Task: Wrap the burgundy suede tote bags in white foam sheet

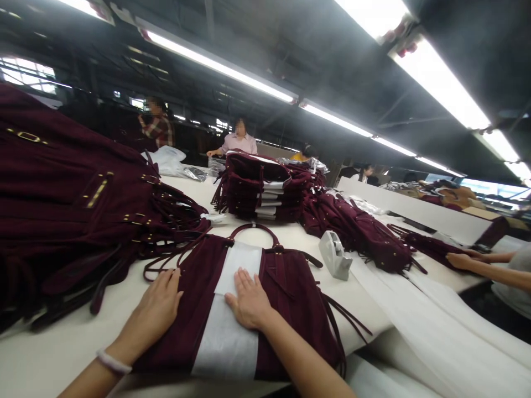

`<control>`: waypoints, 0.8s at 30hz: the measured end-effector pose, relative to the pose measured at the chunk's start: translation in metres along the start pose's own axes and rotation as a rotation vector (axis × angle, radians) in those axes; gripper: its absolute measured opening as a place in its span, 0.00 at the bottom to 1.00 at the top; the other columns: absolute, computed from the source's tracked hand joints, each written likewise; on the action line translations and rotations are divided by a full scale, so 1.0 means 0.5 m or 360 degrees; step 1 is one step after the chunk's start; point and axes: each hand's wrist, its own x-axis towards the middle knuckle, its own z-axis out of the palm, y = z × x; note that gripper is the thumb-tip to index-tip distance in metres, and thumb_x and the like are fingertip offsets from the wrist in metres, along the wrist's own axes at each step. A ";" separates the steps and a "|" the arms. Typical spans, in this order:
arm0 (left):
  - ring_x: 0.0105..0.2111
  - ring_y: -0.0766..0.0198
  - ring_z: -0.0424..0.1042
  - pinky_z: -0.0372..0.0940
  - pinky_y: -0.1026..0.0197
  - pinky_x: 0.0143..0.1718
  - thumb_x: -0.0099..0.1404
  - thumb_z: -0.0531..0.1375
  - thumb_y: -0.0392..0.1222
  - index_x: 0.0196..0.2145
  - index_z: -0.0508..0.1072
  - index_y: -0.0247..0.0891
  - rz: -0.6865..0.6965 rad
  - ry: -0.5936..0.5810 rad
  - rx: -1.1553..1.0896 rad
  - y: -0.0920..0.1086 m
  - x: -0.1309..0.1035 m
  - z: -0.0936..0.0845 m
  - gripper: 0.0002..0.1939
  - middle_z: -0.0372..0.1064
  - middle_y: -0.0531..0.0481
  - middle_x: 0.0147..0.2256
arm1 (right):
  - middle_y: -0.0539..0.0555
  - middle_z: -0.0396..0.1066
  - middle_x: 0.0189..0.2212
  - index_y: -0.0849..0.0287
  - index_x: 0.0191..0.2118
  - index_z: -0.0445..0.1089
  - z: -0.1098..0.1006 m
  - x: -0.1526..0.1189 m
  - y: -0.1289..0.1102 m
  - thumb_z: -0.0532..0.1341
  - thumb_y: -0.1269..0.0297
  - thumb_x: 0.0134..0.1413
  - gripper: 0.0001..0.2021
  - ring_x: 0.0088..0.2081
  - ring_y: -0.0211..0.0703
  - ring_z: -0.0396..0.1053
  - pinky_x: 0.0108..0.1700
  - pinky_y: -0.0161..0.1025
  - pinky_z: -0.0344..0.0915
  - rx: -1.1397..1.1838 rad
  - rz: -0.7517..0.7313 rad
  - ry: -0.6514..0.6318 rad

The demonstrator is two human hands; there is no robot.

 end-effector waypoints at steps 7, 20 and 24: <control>0.60 0.55 0.62 0.60 0.50 0.62 0.69 0.43 0.34 0.55 0.70 0.33 0.0352 -0.0126 -0.0390 0.088 0.032 -0.078 0.23 0.66 0.40 0.57 | 0.62 0.35 0.70 0.72 0.69 0.41 -0.018 -0.030 -0.005 0.38 0.49 0.68 0.35 0.70 0.50 0.32 0.69 0.54 0.30 0.0031 -0.0008 -0.0076; 0.62 0.60 0.60 0.53 0.45 0.65 0.68 0.46 0.30 0.59 0.66 0.42 0.0574 -0.0546 -0.0531 0.095 -0.016 -0.007 0.26 0.64 0.48 0.60 | 0.52 0.46 0.68 0.53 0.66 0.56 -0.018 -0.146 -0.029 0.43 0.57 0.70 0.24 0.69 0.48 0.42 0.68 0.58 0.39 0.0125 -0.0069 -0.0011; 0.61 0.61 0.61 0.53 0.45 0.65 0.68 0.46 0.29 0.58 0.68 0.43 0.0593 -0.0540 -0.0539 0.101 -0.012 -0.018 0.25 0.65 0.47 0.59 | 0.51 0.49 0.67 0.51 0.64 0.60 -0.013 -0.166 -0.030 0.45 0.58 0.69 0.22 0.68 0.49 0.45 0.68 0.58 0.42 0.0168 -0.0084 0.0054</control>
